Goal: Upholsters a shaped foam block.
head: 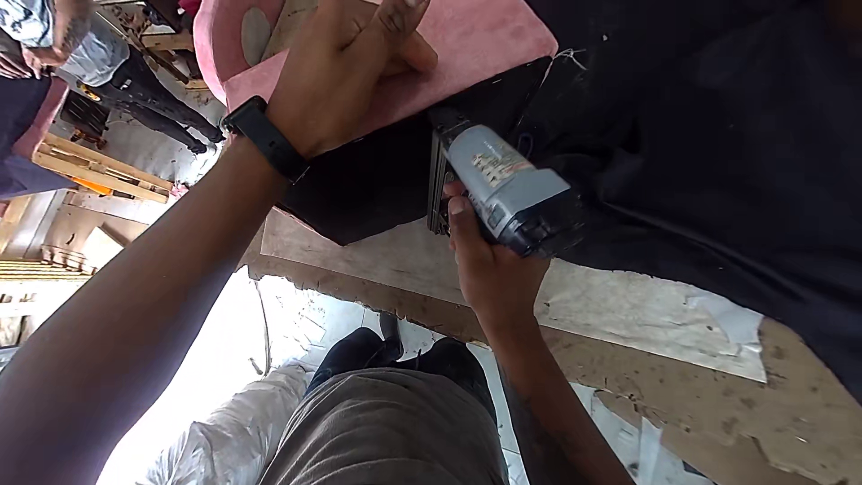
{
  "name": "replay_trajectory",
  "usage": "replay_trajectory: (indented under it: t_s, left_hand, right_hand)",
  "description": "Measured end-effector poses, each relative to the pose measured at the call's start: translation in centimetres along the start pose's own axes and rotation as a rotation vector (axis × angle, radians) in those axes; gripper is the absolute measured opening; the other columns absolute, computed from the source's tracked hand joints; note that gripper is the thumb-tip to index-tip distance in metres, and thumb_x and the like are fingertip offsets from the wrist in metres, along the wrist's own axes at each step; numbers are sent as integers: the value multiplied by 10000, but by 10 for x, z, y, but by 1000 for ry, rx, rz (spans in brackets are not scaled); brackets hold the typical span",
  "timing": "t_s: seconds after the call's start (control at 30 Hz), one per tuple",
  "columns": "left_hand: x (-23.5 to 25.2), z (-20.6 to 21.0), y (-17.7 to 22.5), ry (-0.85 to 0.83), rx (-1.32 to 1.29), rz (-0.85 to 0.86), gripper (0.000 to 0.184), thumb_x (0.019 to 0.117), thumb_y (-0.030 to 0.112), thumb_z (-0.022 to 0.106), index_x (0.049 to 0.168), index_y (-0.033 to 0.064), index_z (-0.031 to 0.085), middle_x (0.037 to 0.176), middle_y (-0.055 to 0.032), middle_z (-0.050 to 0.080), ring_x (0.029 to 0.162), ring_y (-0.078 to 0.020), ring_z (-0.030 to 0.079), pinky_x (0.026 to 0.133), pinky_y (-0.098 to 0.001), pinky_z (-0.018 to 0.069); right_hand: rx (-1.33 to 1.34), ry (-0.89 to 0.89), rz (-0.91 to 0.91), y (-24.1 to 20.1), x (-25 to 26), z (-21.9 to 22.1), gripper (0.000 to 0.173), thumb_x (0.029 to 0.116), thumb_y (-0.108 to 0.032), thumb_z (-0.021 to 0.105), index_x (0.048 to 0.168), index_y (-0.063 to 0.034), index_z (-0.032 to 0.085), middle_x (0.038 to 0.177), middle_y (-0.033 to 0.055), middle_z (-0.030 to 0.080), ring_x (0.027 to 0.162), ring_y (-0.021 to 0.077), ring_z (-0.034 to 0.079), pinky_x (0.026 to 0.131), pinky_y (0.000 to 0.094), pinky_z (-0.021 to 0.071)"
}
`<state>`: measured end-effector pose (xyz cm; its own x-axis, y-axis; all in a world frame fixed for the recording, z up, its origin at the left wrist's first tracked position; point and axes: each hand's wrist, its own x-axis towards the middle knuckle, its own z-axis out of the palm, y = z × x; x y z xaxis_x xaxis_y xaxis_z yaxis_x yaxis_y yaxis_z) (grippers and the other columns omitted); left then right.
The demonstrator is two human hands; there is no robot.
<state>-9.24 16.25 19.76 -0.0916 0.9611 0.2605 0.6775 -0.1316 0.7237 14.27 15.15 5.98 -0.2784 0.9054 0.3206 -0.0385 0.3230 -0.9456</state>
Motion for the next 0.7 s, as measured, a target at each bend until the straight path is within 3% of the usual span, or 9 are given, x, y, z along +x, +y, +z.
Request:
replay_trajectory:
  t_s: [0.13, 0.2, 0.27, 0.3, 0.33, 0.43, 0.53, 0.63, 0.7]
  left_hand:
    - [4, -5, -2, -43, -48, -18, 581, 1133, 412, 296, 1084, 89, 776, 1064, -13, 792, 1022, -147, 756, 995, -394, 615]
    - [5, -8, -1, -65, 36, 10, 567, 1125, 437, 313, 1069, 126, 784, 1056, 20, 793, 1018, -115, 752, 986, -398, 616]
    - [5, -10, 1, -83, 241, 67, 497, 1096, 490, 393, 1039, 196, 789, 984, 77, 777, 936, -50, 729, 882, -387, 609]
    - [6, -9, 2, -77, 320, 103, 444, 1072, 504, 463, 1015, 205, 786, 908, 74, 742, 844, -50, 691, 790, -386, 579]
    - [8, -7, 5, -70, 396, 127, 387, 1043, 510, 530, 1025, 218, 785, 921, 78, 745, 845, -40, 693, 795, -379, 591]
    - [7, 6, 21, -40, 521, 107, 339, 970, 486, 646, 1148, 217, 754, 1112, 60, 749, 1021, -70, 710, 939, -406, 603]
    - [3, 28, 36, 21, 436, 144, 330, 976, 438, 660, 1186, 197, 741, 1168, 49, 733, 1039, -72, 700, 919, -378, 611]
    - [15, 41, 35, 68, 396, 166, 267, 984, 378, 672, 1179, 207, 738, 1195, 68, 725, 1020, -51, 701, 887, -341, 622]
    - [31, 43, 32, 43, 401, 146, 267, 968, 338, 696, 1198, 207, 736, 1253, 52, 701, 1017, -72, 694, 868, -340, 614]
  right_hand:
    - [-75, -30, -48, 1, -5, 5, 393, 952, -246, 734, 1304, -99, 639, 1127, -9, 733, 995, 71, 719, 883, 303, 633]
    - [-6, -25, 31, -2, -6, 4, 291, 950, -270, 743, 1204, -140, 688, 959, -14, 740, 757, 108, 718, 653, 322, 643]
    - [52, -87, 137, -9, -9, -12, 289, 965, -302, 729, 1207, -154, 673, 854, 13, 725, 632, 187, 694, 541, 377, 627]
    - [57, -129, 198, -9, -11, -26, 301, 968, -327, 726, 1210, -157, 671, 815, 31, 716, 609, 217, 687, 529, 394, 626]
    - [58, -170, 276, -5, -13, -42, 312, 965, -338, 730, 1210, -154, 677, 786, 59, 707, 592, 245, 677, 526, 410, 623]
    - [46, -262, 550, 49, -28, -109, 303, 976, -316, 705, 1188, -103, 662, 790, 153, 703, 592, 295, 676, 565, 435, 618]
    - [33, -212, 800, 119, -34, -188, 363, 1061, -329, 546, 1198, -9, 648, 1004, 202, 734, 654, 296, 701, 635, 445, 629]
    - [-621, -410, 879, 127, 23, -257, 588, 1053, -547, 475, 1166, -6, 674, 1012, 179, 727, 886, 321, 727, 803, 557, 605]
    - [-993, -490, 659, 100, 75, -269, 559, 1007, -581, 538, 1011, -65, 752, 908, 214, 720, 900, 427, 694, 783, 727, 512]
